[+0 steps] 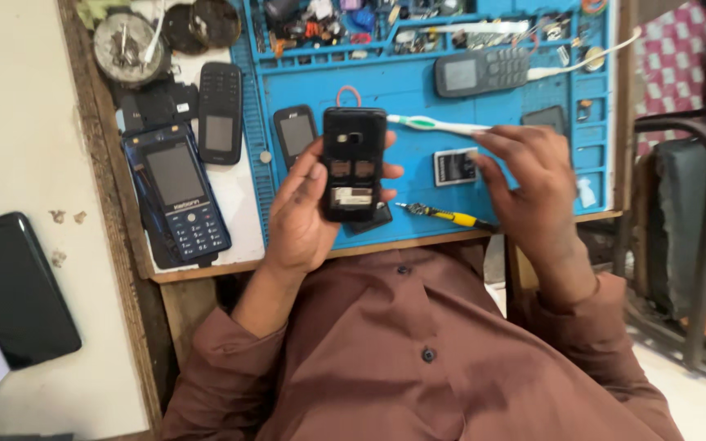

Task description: The person cleans a black mobile phone using a toothbrush, focusing on the battery compartment and back cover. They remove the back cover and battery, brush the internal contacts, and reassemble the phone. The person repeats this process with a second phone.

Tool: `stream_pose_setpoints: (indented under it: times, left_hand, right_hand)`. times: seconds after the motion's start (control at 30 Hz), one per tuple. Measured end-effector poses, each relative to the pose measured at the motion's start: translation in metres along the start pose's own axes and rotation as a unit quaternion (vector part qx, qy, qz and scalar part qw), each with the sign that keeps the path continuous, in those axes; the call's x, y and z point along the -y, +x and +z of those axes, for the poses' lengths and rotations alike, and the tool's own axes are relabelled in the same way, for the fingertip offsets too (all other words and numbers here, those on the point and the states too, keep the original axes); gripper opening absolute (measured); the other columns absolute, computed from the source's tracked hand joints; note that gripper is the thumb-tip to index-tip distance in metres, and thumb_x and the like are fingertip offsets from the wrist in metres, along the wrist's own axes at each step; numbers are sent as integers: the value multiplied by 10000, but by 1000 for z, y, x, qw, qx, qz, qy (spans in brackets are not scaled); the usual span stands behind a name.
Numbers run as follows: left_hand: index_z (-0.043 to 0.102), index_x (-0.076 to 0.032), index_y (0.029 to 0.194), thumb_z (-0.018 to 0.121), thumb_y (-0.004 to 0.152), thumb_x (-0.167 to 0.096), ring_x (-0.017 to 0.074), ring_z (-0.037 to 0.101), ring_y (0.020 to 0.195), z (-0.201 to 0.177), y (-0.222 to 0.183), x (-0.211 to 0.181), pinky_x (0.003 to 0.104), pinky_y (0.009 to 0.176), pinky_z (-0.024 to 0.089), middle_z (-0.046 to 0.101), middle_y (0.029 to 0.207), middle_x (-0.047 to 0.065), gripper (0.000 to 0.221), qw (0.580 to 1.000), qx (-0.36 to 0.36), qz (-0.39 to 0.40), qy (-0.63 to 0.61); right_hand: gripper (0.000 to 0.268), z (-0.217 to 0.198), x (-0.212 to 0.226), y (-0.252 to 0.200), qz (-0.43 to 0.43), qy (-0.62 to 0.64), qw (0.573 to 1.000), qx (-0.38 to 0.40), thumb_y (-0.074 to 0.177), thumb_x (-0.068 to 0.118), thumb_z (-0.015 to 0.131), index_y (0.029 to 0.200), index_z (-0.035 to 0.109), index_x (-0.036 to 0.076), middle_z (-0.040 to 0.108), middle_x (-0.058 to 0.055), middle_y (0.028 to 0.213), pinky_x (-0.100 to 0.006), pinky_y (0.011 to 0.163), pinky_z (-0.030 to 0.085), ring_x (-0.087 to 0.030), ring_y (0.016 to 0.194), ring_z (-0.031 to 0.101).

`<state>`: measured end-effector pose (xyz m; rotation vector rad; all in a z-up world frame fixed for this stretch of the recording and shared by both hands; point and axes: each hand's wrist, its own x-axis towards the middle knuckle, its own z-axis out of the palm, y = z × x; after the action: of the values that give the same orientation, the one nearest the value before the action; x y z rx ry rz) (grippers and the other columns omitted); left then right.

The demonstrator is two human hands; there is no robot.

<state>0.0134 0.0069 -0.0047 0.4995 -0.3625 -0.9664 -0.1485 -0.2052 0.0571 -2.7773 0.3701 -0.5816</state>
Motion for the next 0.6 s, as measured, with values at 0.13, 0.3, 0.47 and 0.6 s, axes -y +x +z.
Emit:
stream_pose_setpoints:
  times: [0.13,0.3,0.47,0.6]
  left_hand:
    - [355,14,1579,505,1132,-373,374,640,1277,-2,4,-4,473,1057,580,520,1536,271,610,999,-23,45,5]
    - [352,20,1568,463,1150,-314,366,653,1270,-5,1,7,466,1066,588,533,1521,272,547,997,-33,39,53]
    - [341,47,1562,433,1143,-277,365,662,1254,-2,4,7,450,1054,587,548,1496,274,538,995,-24,27,93]
    - [328,60,1552,432,1132,-264,362,648,1253,2,4,5,447,1048,580,524,1509,270,541,996,-35,21,81]
  right_hand:
    - [312,12,0,25,-51,-35,998,29,977,136,798,1264,705,56,698,-83,1171,-430,985,424,-284,1087,629]
    - [319,33,-2,35,-61,-35,994,78,943,172,790,1224,698,53,663,-91,1108,-435,944,415,-306,1058,602]
    - [155,35,-10,31,-72,-12,996,56,934,39,730,1071,658,53,645,-112,1066,-448,891,484,-341,1010,613]
    - [134,38,-21,11,-13,99,993,-66,1054,-14,657,1163,583,14,639,-109,1072,-382,801,544,-289,934,656]
